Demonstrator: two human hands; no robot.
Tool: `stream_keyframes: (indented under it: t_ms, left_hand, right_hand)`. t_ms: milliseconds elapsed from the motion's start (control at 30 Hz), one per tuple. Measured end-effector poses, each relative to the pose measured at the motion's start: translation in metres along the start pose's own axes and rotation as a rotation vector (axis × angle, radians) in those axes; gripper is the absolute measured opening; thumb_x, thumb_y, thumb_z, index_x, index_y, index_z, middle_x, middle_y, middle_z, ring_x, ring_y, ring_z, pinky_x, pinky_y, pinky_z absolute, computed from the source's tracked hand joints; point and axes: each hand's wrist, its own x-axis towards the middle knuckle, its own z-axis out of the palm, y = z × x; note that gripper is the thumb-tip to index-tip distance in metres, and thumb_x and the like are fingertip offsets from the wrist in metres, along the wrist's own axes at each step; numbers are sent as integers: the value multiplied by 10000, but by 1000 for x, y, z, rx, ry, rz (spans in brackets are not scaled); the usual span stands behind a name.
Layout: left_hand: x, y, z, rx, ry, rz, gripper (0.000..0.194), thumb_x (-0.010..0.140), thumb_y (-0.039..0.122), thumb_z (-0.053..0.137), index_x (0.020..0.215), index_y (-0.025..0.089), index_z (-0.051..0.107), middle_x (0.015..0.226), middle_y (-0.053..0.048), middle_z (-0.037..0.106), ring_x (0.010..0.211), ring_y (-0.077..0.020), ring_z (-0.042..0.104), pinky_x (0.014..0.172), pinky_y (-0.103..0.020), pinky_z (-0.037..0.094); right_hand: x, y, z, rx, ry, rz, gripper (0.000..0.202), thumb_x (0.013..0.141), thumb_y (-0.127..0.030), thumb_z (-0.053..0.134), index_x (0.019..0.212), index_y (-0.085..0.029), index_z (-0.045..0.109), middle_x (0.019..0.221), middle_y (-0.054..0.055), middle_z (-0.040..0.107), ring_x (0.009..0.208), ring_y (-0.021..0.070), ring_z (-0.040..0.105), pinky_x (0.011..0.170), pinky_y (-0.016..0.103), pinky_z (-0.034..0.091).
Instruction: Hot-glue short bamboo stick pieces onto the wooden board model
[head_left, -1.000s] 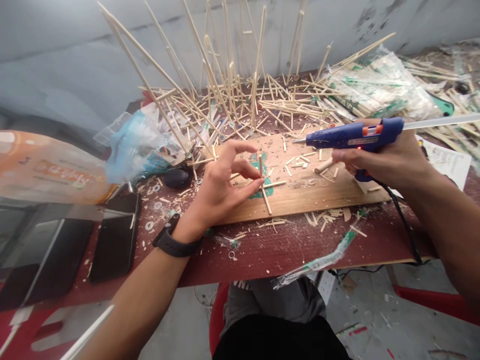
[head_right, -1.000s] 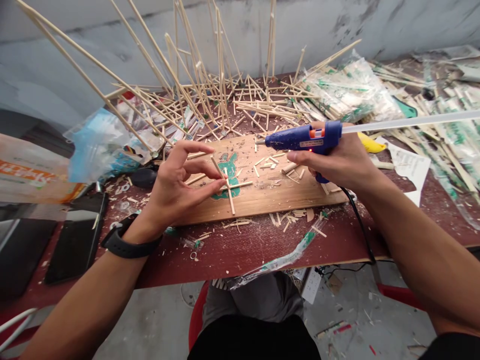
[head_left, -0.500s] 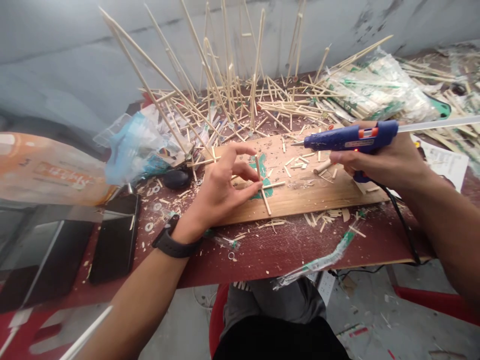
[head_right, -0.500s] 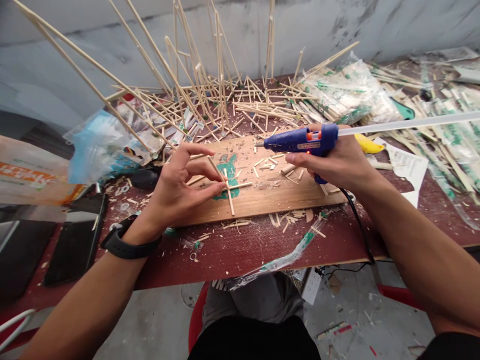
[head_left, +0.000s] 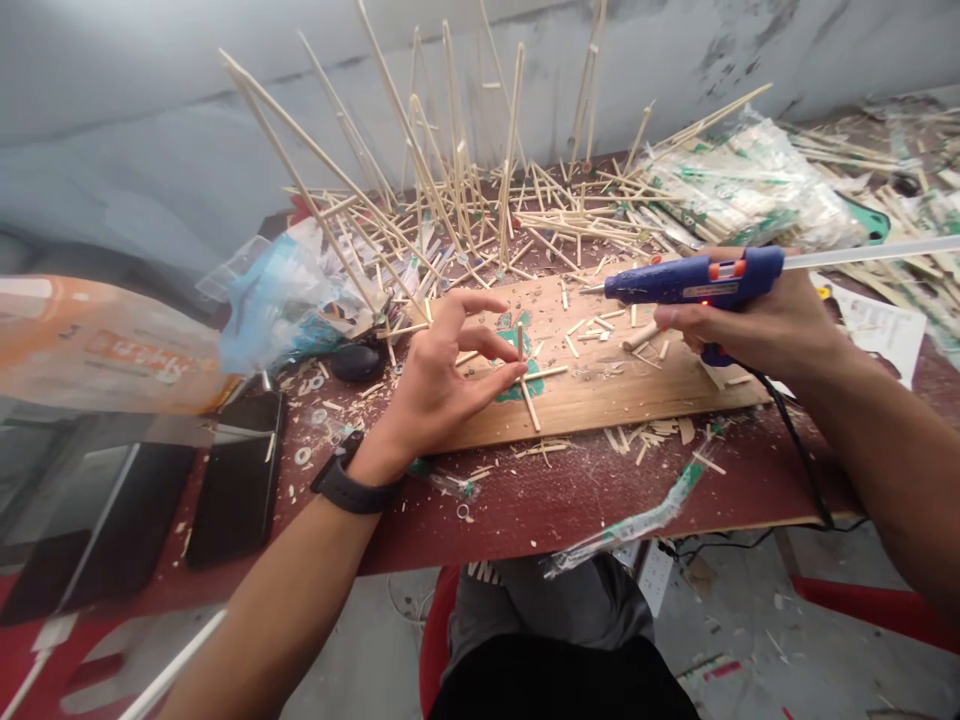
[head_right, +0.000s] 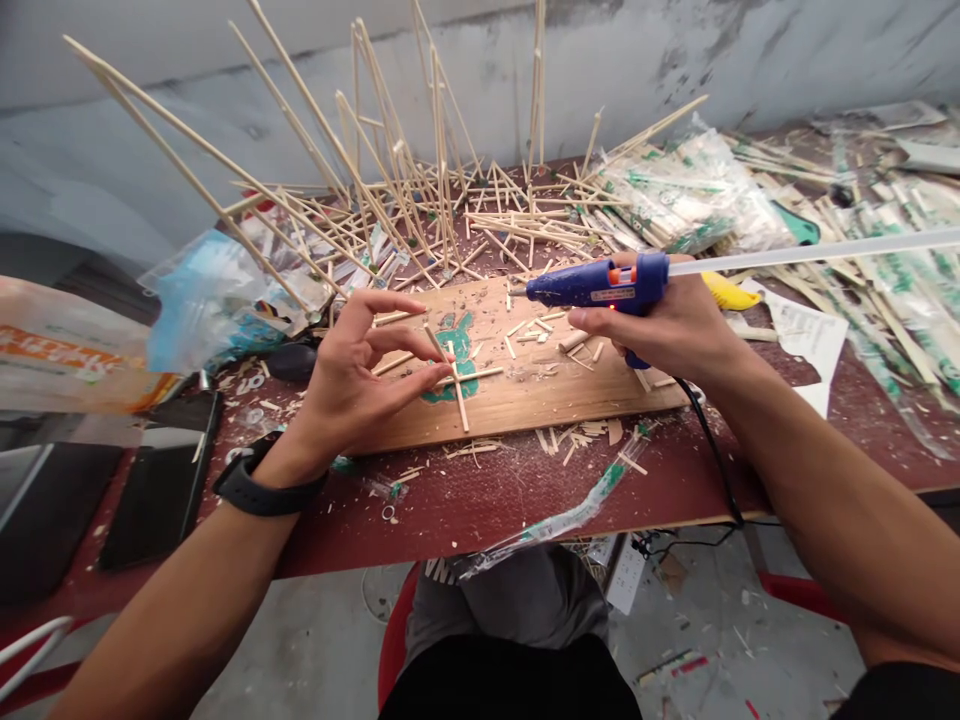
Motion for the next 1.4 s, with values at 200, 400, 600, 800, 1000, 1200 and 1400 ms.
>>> stream_keyframes:
  t_ms: [200,400,600,800,1000,1200,1400]
  left_hand:
    - [0,0,0,10,-21,40,432,891,208,797,1233,257,537,822,81,760,807,-176,845,900,-368,715]
    - [-2,0,-2,61,-26,22,428,897,227,792,1237,258,533,817,78,768,809,-189,847,897,-382,717]
    - [-3,-1,-2,61,-32,20,392,910,228,778,1225,253,546,816,68,776,822,-199,851,905,-391,722]
    - [-3,-2,-1,41,-20,33,374,897,205,785,1195,247,563,847,63,783,811,-183,850,867,-348,712]
    - [-3,-1,-1,52,-27,24,351,910,221,771,1193,248,566,823,65,795,812,-192,855,866,-367,711]
    - [-4,0,-1,63,-26,47,338,914,202,761,1185,242,563,830,64,807,812,-183,853,844,-351,699]
    - [-4,-2,-1,69,-25,61,339,915,192,758,1185,231,556,828,66,803,809,-180,852,823,-335,694]
  right_hand:
    - [0,1,-1,-39,0,-9,334,718,-399,969,805,-226,698,510,-45,522,430,89,444,346,233,297]
    - [0,4,-2,-52,-16,-10,309,742,-379,958,855,-214,722,526,-49,551,423,89,476,346,220,327]
    - [0,6,-2,-59,-12,1,333,735,-372,976,866,-204,721,551,-34,563,432,90,486,344,219,329]
    - [0,5,-2,-59,-12,7,368,720,-406,983,850,-212,698,540,-41,561,430,86,480,341,209,329]
    - [0,4,-1,-58,-19,-8,342,730,-395,975,809,-222,691,537,-42,551,432,86,465,343,217,321]
    - [0,3,0,-62,-10,0,337,710,-389,971,829,-220,705,543,-40,559,434,87,460,355,227,310]
    - [0,0,1,-107,-37,14,369,736,-455,939,875,-209,701,545,-32,524,450,100,453,378,245,323]
